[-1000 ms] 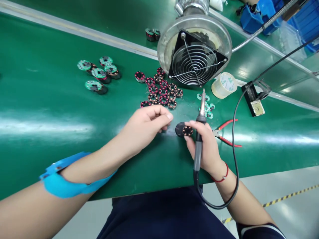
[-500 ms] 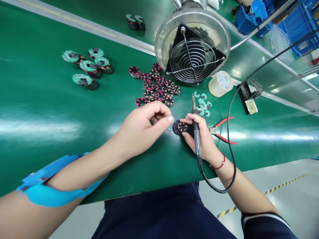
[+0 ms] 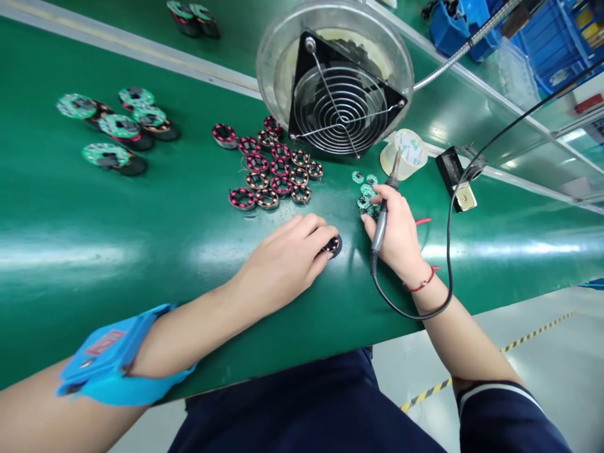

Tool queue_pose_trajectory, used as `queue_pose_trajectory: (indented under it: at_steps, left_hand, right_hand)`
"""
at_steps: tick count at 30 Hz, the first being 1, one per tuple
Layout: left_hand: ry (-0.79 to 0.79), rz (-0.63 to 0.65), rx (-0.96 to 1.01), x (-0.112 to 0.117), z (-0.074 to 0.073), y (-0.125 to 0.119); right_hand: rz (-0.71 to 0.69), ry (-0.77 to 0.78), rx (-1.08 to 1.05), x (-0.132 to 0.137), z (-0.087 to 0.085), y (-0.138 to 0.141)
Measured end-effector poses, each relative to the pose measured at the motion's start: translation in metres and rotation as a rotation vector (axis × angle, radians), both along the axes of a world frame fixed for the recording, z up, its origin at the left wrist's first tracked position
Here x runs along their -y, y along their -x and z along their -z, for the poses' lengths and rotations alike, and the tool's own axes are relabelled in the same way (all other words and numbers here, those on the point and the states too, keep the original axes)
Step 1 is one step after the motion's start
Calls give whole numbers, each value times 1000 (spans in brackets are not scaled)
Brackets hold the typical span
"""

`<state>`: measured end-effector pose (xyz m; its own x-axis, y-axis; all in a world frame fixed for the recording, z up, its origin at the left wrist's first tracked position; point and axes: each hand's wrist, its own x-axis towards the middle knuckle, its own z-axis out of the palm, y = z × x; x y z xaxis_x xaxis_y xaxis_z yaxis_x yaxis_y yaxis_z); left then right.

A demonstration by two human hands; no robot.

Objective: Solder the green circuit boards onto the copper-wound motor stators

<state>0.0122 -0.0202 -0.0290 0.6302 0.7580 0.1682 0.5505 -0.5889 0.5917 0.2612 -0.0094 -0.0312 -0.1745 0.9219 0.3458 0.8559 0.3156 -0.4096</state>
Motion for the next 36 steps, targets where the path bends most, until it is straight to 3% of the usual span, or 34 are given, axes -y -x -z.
queue_pose_trajectory:
  at_steps: [5,13,19,25,31,36]
  left_hand:
    - [-4,-4,18,1,1,0]
    - [114,5,64,1,-4,5]
    - [-62,-28,104,0,-1,8]
    - [-228,-61,137,-1,-2,9]
    - [-267,-85,152,-1,-1,10]
    - [-290,-81,178,-1,0,10]
  right_hand:
    - [168,7,126,-12,2,14]
    - [127,58,25,-13,3,8]
    - [97,143,-207,-7,-3,11]
    - [46,117,-368,2,-12,21]
    - [71,164,-292,-6,-1,15]
    - [8,154,-160,-10,0,12]
